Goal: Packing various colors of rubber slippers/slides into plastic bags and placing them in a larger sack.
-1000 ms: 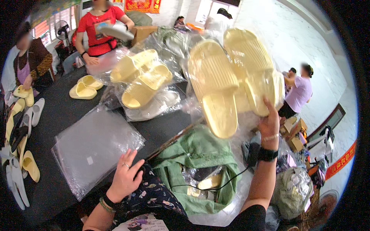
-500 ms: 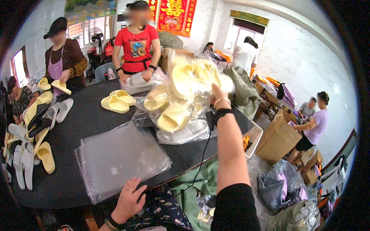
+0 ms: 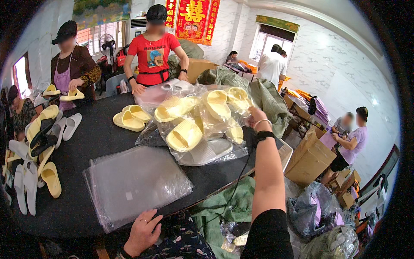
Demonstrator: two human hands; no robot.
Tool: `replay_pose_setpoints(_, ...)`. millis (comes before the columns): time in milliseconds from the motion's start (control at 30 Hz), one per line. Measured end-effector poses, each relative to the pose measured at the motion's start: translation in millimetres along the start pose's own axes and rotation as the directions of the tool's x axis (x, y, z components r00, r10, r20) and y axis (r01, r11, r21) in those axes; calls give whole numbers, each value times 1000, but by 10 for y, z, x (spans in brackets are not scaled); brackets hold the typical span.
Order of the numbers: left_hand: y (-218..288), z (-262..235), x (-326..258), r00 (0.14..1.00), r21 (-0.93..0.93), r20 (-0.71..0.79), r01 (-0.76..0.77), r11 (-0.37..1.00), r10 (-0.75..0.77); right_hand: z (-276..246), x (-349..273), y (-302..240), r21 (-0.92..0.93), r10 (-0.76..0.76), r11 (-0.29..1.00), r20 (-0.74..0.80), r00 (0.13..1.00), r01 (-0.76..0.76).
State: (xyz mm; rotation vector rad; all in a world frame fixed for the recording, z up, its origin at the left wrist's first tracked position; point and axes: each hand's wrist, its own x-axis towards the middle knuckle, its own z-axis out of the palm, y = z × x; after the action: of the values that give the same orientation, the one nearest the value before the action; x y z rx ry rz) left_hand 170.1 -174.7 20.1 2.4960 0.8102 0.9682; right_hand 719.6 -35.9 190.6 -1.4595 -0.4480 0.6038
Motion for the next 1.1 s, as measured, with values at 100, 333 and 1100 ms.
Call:
replay_pose_setpoints(100, 69, -55, -47, 1000, 54, -11, -19, 998, 19, -53, -125, -172, 202, -81, 977, 57, 995, 68)
replay_pose_setpoints(333, 1, -266, 7, 997, -95, -32, 63, 994, -66, 236, -1024, -626, 311, -238, 937, 226, 945, 161)
replay_pose_setpoints(1100, -338, -983, -27, 784, -985, 90, -22, -172, -614, 1658, -3538, 1274, 70, 191, 868, 867, 460, -492)
